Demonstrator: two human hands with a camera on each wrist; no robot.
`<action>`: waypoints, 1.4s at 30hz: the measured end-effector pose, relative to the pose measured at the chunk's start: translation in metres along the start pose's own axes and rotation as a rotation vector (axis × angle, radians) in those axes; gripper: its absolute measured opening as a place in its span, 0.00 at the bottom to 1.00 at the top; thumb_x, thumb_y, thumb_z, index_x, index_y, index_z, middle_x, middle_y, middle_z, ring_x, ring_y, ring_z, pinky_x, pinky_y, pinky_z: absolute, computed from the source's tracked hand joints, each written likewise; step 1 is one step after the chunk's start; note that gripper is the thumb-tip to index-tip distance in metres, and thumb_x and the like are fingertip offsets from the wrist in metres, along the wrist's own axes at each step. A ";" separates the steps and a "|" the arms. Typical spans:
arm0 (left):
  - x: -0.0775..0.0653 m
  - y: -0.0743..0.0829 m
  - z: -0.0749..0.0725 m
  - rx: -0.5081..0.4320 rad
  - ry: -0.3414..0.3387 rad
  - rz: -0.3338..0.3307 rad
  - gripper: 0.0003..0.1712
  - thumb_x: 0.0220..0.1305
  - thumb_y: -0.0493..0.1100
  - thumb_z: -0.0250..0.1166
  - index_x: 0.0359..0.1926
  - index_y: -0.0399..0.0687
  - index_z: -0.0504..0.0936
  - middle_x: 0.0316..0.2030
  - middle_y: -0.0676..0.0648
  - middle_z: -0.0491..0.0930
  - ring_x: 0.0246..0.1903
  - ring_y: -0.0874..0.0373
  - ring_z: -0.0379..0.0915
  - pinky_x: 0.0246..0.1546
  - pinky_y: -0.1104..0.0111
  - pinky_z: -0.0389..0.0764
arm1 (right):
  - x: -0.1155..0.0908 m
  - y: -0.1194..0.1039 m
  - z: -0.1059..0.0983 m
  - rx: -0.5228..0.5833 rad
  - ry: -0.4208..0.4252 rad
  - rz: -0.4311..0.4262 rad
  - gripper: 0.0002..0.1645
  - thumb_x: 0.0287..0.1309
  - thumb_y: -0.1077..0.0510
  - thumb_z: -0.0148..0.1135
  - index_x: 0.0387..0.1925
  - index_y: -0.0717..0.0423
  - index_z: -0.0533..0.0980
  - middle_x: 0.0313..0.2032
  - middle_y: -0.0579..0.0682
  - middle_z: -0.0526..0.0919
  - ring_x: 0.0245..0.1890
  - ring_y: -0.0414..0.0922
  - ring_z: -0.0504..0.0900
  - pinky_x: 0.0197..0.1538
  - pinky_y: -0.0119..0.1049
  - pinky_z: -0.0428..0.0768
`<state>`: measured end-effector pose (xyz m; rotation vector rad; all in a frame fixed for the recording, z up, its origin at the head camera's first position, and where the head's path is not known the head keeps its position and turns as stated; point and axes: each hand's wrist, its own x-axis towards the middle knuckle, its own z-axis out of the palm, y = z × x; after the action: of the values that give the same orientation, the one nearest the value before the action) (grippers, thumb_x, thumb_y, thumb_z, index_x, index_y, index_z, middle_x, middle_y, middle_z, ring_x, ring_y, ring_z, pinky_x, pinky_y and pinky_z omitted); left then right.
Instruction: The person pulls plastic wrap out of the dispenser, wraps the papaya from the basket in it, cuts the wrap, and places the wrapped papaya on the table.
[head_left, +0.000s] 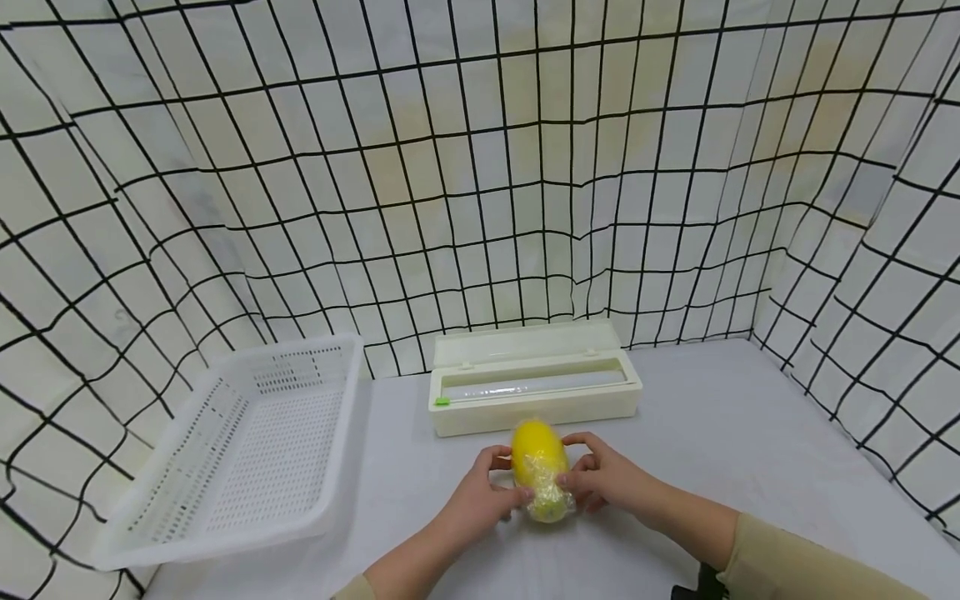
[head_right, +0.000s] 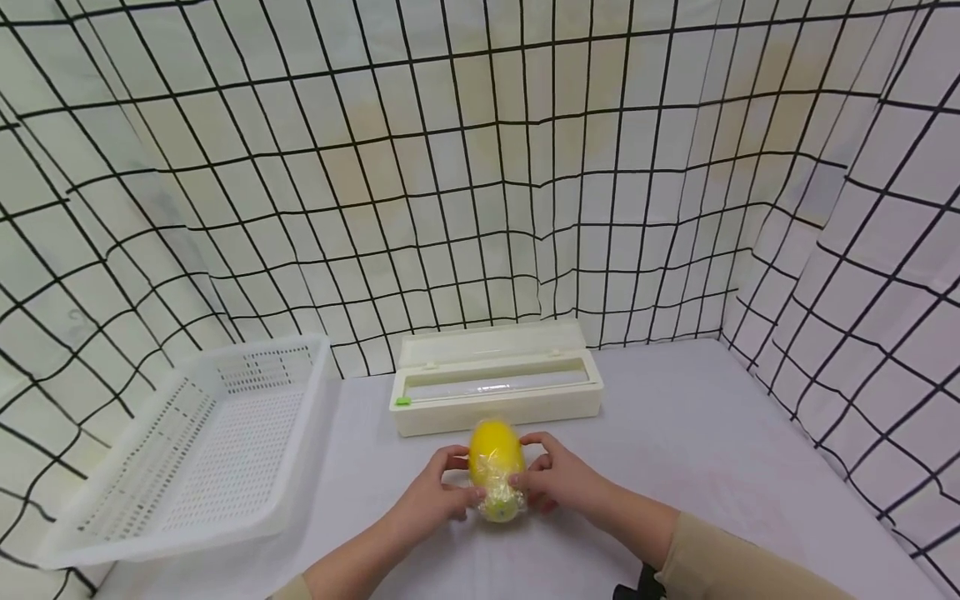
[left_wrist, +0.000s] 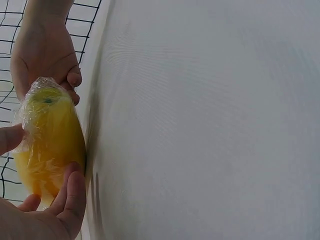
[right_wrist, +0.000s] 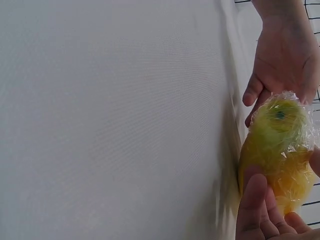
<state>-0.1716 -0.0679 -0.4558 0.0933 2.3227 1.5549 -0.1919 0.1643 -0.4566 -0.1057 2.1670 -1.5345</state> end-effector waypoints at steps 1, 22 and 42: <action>0.001 0.000 0.001 -0.009 0.004 0.000 0.42 0.54 0.48 0.75 0.66 0.46 0.63 0.61 0.43 0.69 0.32 0.55 0.77 0.34 0.63 0.78 | 0.000 -0.001 0.000 0.009 -0.002 -0.002 0.45 0.57 0.48 0.71 0.69 0.54 0.58 0.37 0.53 0.80 0.33 0.47 0.81 0.37 0.41 0.83; 0.005 0.000 -0.023 0.078 0.083 0.007 0.36 0.68 0.55 0.62 0.69 0.42 0.64 0.62 0.41 0.70 0.45 0.52 0.78 0.38 0.61 0.81 | 0.002 0.000 -0.017 -0.151 0.039 -0.051 0.38 0.58 0.45 0.69 0.65 0.55 0.68 0.38 0.49 0.82 0.32 0.47 0.77 0.35 0.39 0.80; 0.018 -0.009 -0.036 0.246 0.038 0.130 0.26 0.71 0.48 0.60 0.68 0.56 0.72 0.62 0.45 0.75 0.46 0.55 0.76 0.41 0.62 0.80 | 0.024 -0.005 -0.030 -0.172 0.109 -0.159 0.24 0.67 0.51 0.60 0.60 0.57 0.73 0.51 0.51 0.78 0.45 0.46 0.77 0.44 0.40 0.82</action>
<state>-0.1984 -0.0996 -0.4561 0.2821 2.5746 1.3301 -0.2270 0.1806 -0.4521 -0.2627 2.4271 -1.4652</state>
